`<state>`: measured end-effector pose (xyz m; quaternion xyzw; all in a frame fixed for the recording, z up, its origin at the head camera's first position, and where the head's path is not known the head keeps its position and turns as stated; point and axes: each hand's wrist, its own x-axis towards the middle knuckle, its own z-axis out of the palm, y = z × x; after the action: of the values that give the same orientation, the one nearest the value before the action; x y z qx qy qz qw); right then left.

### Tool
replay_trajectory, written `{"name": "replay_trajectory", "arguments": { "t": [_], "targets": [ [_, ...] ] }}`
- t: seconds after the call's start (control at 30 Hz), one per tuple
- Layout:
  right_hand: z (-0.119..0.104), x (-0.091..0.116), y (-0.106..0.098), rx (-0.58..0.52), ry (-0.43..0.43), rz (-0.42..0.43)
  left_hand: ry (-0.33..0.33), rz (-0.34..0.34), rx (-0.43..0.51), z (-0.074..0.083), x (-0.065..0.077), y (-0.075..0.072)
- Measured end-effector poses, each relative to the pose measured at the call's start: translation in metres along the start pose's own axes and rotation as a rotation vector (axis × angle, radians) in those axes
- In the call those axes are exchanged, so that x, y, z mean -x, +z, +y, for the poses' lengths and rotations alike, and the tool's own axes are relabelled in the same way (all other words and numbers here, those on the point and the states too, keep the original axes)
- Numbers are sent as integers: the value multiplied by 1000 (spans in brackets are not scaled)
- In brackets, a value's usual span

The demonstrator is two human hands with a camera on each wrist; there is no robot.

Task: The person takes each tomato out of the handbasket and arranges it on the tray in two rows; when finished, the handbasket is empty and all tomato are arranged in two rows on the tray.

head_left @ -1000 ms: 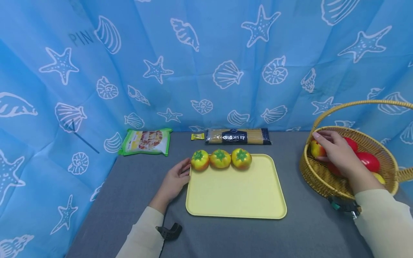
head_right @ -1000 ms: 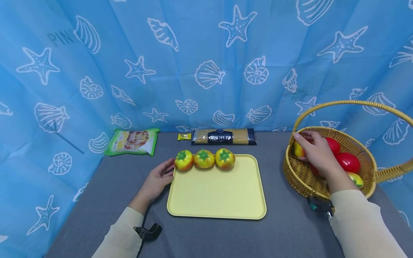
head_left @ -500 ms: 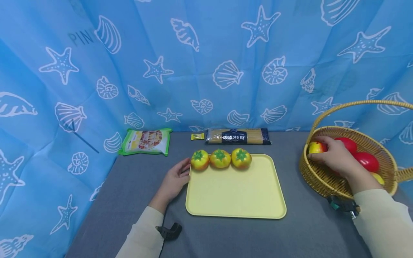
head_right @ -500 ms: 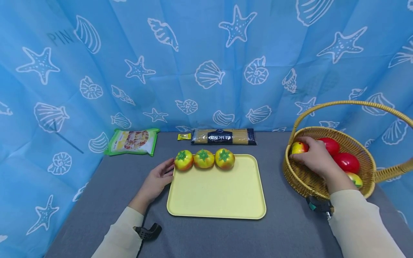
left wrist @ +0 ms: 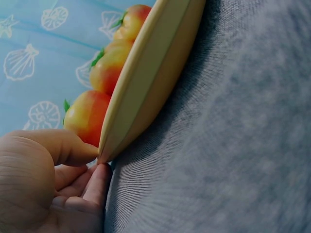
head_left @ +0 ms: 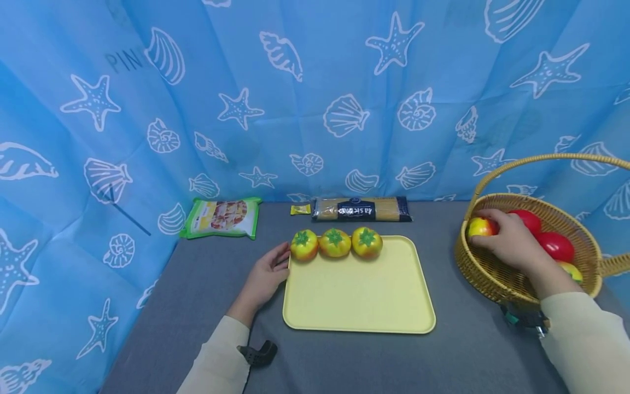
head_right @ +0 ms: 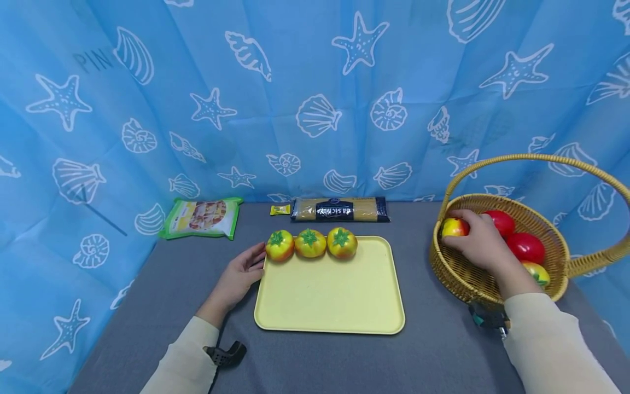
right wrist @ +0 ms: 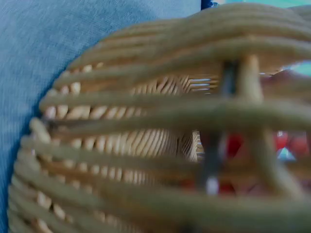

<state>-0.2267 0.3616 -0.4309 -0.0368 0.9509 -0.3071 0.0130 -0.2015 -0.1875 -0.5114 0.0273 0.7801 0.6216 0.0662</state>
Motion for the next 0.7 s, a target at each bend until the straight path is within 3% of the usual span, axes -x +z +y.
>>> {"name": "replay_trajectory", "arguments": {
  "t": [0.2, 0.7],
  "targets": [
    [-6, 9, -7, -156, -10, 10, 4, -2, 6, 1, 1, 1],
    [-16, 26, -12, -427, -15, 19, -17, 5, 8, 3, 3, 2]
  ]
}}
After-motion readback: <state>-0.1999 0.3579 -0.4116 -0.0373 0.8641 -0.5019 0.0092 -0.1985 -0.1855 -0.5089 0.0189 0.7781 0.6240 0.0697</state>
